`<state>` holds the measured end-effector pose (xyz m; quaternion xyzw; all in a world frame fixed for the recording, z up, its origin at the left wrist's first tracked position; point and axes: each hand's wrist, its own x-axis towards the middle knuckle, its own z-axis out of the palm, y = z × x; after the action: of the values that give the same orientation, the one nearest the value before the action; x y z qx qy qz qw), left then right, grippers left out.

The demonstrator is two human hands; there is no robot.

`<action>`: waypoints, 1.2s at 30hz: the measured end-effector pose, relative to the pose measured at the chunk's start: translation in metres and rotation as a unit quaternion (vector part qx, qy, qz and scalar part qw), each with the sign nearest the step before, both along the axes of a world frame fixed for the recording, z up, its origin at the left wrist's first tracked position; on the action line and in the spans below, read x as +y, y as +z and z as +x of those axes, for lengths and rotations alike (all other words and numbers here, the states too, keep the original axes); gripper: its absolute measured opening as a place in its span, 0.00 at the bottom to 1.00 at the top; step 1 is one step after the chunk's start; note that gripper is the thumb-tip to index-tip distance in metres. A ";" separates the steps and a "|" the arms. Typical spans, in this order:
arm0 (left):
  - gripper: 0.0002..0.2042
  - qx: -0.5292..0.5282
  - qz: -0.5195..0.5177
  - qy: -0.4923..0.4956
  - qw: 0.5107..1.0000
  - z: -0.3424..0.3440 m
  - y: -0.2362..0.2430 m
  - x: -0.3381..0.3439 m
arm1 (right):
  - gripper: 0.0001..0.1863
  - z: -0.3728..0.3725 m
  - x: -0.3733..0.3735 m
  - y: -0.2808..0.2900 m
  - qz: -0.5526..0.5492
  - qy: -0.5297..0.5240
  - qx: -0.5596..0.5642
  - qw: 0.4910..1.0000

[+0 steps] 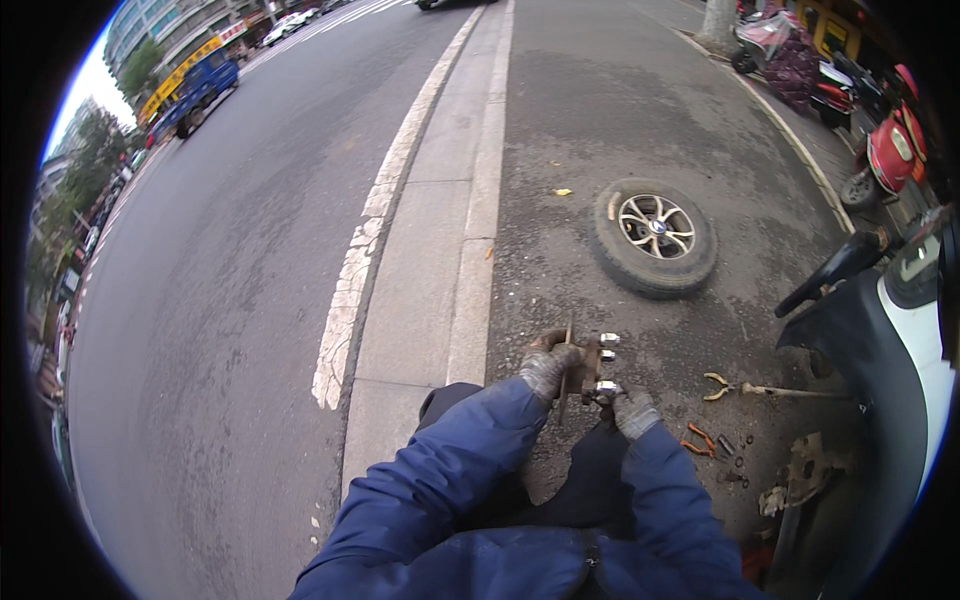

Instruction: The person carries a wheel hub assembly to a roadside repair area, kneels beside a white car with a removed wheel, and uses a socket wrench to tighten lug nuts onto the hub. After securing the nuts, the person stands, inspects the hub, and walks back toward the shop entrance.

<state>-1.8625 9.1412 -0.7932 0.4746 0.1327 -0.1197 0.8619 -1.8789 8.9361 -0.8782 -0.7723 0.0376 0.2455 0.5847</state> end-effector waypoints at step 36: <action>0.27 0.072 0.052 0.031 0.996 0.011 -0.013 -0.012 | 0.12 0.002 -0.001 -0.028 0.000 0.024 -0.155 0.988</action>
<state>-1.8512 9.1292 -0.8065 0.5045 0.2147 -0.1199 0.8276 -1.8764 8.9351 -0.9065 -0.8019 -0.0719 0.1369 0.5771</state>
